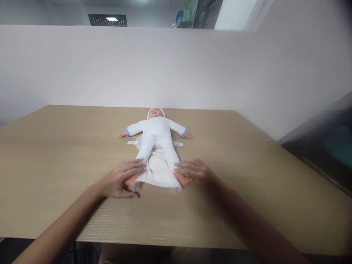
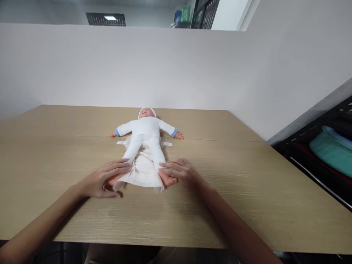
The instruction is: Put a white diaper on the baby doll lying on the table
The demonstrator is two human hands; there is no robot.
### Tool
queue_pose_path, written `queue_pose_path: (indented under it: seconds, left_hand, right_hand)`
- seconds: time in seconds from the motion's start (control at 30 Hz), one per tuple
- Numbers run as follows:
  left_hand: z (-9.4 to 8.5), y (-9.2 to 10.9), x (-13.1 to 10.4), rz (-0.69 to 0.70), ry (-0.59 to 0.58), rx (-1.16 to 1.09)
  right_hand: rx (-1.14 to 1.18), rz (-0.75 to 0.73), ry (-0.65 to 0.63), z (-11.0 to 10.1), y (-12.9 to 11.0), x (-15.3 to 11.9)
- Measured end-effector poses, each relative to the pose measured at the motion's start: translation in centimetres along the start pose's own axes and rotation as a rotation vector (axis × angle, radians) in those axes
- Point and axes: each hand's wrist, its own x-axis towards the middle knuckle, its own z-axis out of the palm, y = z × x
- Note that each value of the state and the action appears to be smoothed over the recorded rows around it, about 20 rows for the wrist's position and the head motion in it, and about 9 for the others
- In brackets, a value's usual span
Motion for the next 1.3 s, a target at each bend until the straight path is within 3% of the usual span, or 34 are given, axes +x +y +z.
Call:
queue_pose_path:
  seconds: [0.2, 0.37, 0.6, 0.77, 1.0, 1.2, 1.3]
  left_hand:
    - [1.3, 2.1, 1.5, -0.072, 0.128, 0.069]
    - [1.5, 2.9, 3.1, -0.117, 0.166, 0.143]
    - [0.3, 2.0, 5.0, -0.257, 0.115, 0.071]
    - [-1.1, 0.8, 6.5, -0.365, 0.186, -0.094]
    - [-1.5, -3.1, 9.5, -0.355, 0.365, -0.229]
    - [-1.3, -6.4, 12.1, -0.630, 0.437, -0.604]
    - [-1.3, -8.2, 13.4, -0.697, 0.473, -0.767]
  right_hand:
    - [0.078, 0.155, -0.063, -0.6, -2.7, 0.8]
    - [-0.116, 0.231, -0.029, 1.2, -5.8, 1.9]
    - [-0.256, 0.330, 0.065, 3.1, -5.5, 4.1]
    - [-0.174, 0.371, 0.153, 3.0, -4.2, 5.9]
    - [0.249, 0.433, 0.266, 2.7, 0.1, 9.5]
    - [0.452, 0.594, 0.328, 3.7, 4.9, 12.6]
    - [0.515, 0.662, 0.350, 5.1, 7.3, 13.9]
